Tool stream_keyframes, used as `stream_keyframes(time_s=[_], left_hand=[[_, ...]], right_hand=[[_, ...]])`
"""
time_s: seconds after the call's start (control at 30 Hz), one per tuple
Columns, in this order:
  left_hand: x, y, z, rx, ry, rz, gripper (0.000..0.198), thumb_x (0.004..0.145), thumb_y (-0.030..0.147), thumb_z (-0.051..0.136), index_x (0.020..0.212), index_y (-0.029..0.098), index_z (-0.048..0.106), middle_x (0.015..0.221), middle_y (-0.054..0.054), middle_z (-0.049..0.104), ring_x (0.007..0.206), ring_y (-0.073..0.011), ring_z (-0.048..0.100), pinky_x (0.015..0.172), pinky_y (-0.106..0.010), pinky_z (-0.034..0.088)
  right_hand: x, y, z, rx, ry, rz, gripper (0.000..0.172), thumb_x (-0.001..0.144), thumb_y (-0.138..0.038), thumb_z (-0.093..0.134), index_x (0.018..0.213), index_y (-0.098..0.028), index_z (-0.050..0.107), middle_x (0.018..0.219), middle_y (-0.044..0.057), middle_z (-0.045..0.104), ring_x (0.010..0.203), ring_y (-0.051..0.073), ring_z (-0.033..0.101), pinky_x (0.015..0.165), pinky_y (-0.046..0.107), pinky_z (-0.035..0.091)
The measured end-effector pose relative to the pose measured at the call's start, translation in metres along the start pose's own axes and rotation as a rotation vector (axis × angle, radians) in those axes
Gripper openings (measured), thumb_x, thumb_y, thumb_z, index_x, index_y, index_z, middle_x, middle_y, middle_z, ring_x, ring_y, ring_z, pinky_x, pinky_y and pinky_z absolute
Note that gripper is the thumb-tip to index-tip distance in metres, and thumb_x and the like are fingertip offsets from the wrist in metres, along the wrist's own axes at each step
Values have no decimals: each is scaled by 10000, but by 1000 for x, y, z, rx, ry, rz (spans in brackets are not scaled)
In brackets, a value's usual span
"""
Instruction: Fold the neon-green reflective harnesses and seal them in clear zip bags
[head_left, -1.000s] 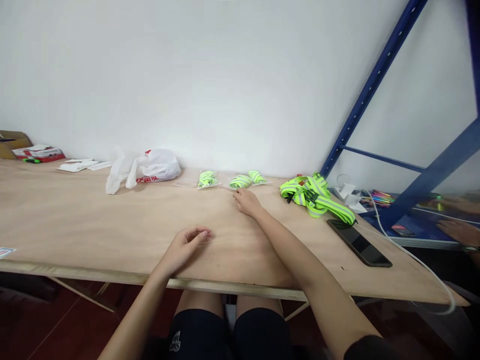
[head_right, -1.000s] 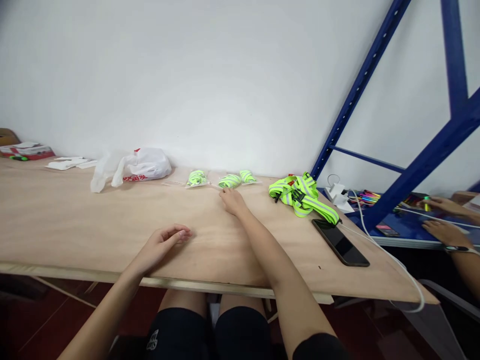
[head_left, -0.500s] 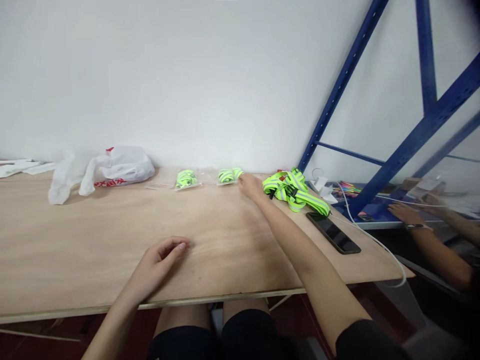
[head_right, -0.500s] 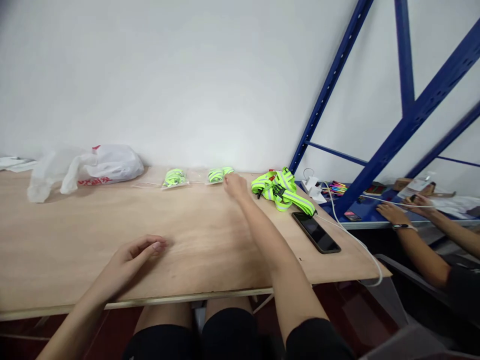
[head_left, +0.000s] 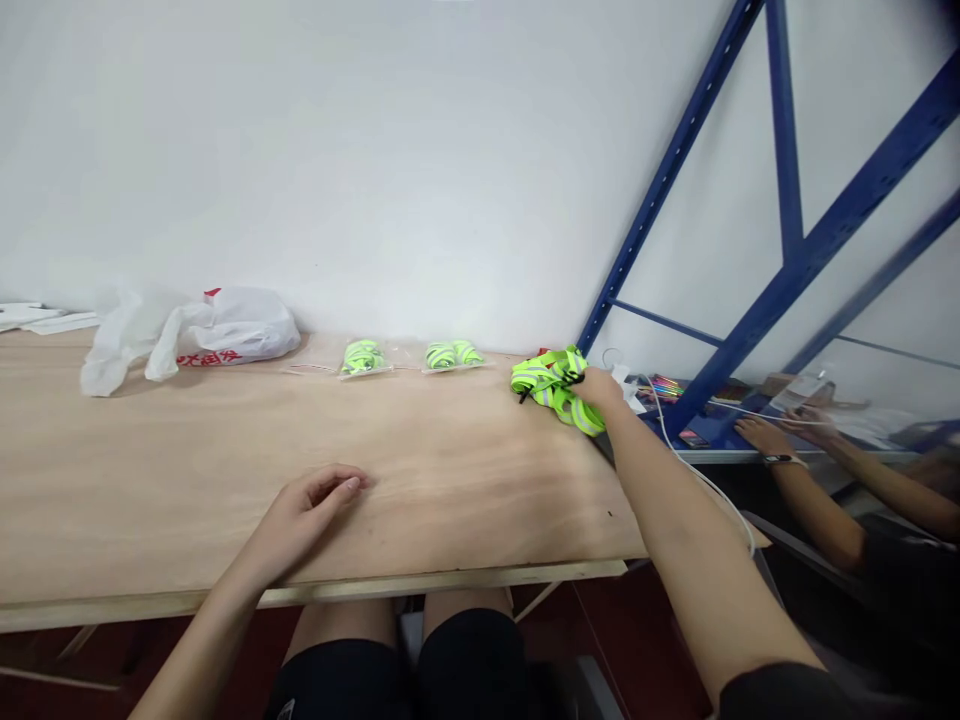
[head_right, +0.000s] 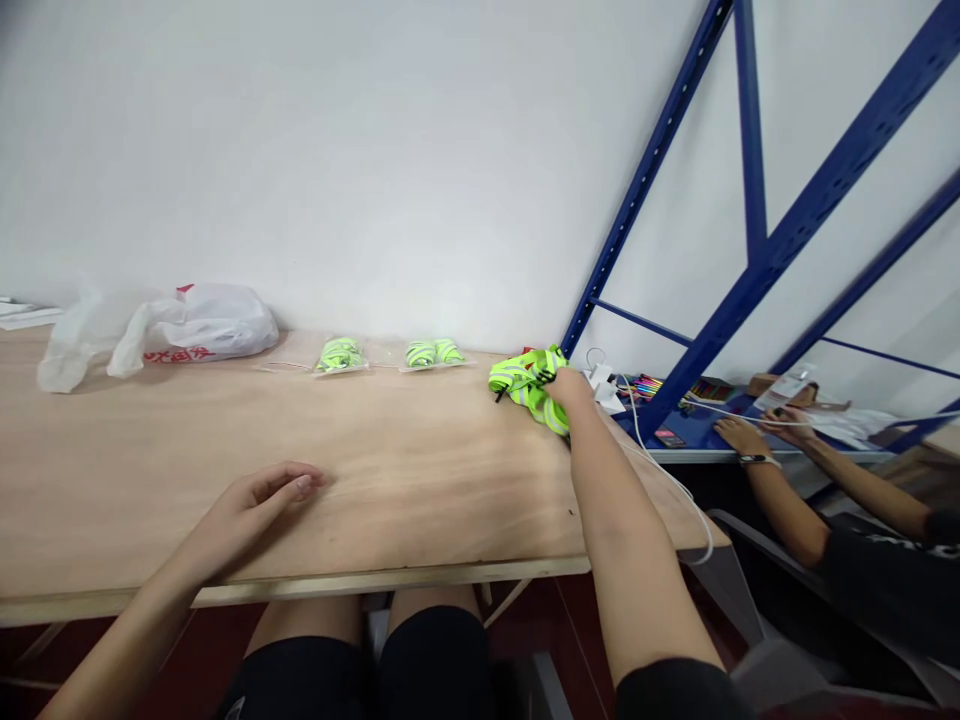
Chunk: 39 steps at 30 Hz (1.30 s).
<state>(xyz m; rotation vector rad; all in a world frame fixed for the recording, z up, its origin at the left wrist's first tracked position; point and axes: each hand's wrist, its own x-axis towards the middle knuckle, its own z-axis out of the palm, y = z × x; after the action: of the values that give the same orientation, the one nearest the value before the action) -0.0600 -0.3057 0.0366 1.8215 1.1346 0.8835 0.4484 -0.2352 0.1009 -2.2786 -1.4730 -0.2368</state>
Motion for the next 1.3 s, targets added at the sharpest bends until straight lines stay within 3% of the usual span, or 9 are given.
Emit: stream_keyframes(time_s=[0.17, 0.3, 0.43, 0.6, 0.73, 0.83, 1.07, 1.2, 1.3], left_hand=[[0, -4, -1, 11, -5, -7, 517, 793, 679, 609, 947, 213, 772, 1092, -99, 757, 1063, -328, 666, 952, -395, 516], [1, -9, -1, 20, 7, 4, 517, 790, 671, 623, 955, 206, 776, 1090, -107, 758, 1058, -327, 671, 952, -395, 527], [1, -10, -1, 23, -12, 15, 523, 801, 674, 606, 967, 207, 770, 1106, -108, 754, 1085, -336, 665, 980, -422, 522], [3, -14, 1, -55, -18, 5, 537, 815, 664, 611, 1086, 209, 702, 1201, -128, 715, 1169, -348, 631, 1072, -512, 451], [5, -20, 8, -249, -2, 13, 718, 794, 626, 674, 1358, 224, 483, 1314, -158, 640, 1130, -324, 661, 1036, -544, 480], [5, -21, 14, -291, 49, 43, 845, 775, 591, 706, 1456, 257, 334, 1460, -176, 506, 1099, -305, 677, 999, -543, 508], [6, -17, 18, 113, 130, 191, 704, 807, 519, 647, 1409, 197, 480, 1417, -137, 572, 1322, -347, 520, 1110, -497, 405], [9, -22, 19, 250, 106, 231, 599, 810, 492, 606, 1300, 148, 587, 1301, -151, 655, 1215, -355, 601, 1047, -477, 460], [11, -28, 20, 288, 113, 259, 564, 825, 481, 565, 1276, 146, 602, 1282, -141, 668, 1185, -349, 620, 1014, -452, 487]], right_hand=[[32, -27, -57, -16, 21, -70, 350, 972, -356, 598, 1266, -167, 585, 1261, 98, 610, 1065, 227, 636, 894, 440, 557], [48, -60, -104, 8, 162, -149, 301, 983, -282, 555, 1045, -3, 650, 1066, 149, 655, 1078, 218, 616, 989, 433, 470], [60, -97, -155, 286, 381, -303, 145, 910, -217, 636, 927, -73, 620, 879, 58, 643, 868, 190, 674, 842, 389, 558], [29, -168, -214, 595, 215, -489, 236, 848, -286, 744, 878, -227, 518, 671, -62, 584, 629, 125, 620, 696, 373, 600], [-24, -231, -223, 783, 106, -597, 169, 956, -269, 588, 939, -230, 424, 724, -71, 638, 644, 128, 671, 725, 402, 606], [-49, -249, -201, 811, -33, -535, 161, 955, -240, 577, 919, -226, 421, 679, -74, 649, 616, 125, 671, 661, 352, 609], [-72, -174, -86, 404, -323, -387, 240, 821, -252, 714, 657, -158, 566, 516, 7, 639, 519, 147, 656, 554, 222, 509], [-94, -88, -41, 269, -239, -262, 192, 820, -299, 685, 678, -176, 645, 730, 64, 738, 738, 195, 691, 673, 246, 508], [-106, -14, -37, 189, -162, -97, 138, 813, -300, 667, 756, -175, 678, 844, 73, 751, 813, 212, 680, 724, 271, 504]])
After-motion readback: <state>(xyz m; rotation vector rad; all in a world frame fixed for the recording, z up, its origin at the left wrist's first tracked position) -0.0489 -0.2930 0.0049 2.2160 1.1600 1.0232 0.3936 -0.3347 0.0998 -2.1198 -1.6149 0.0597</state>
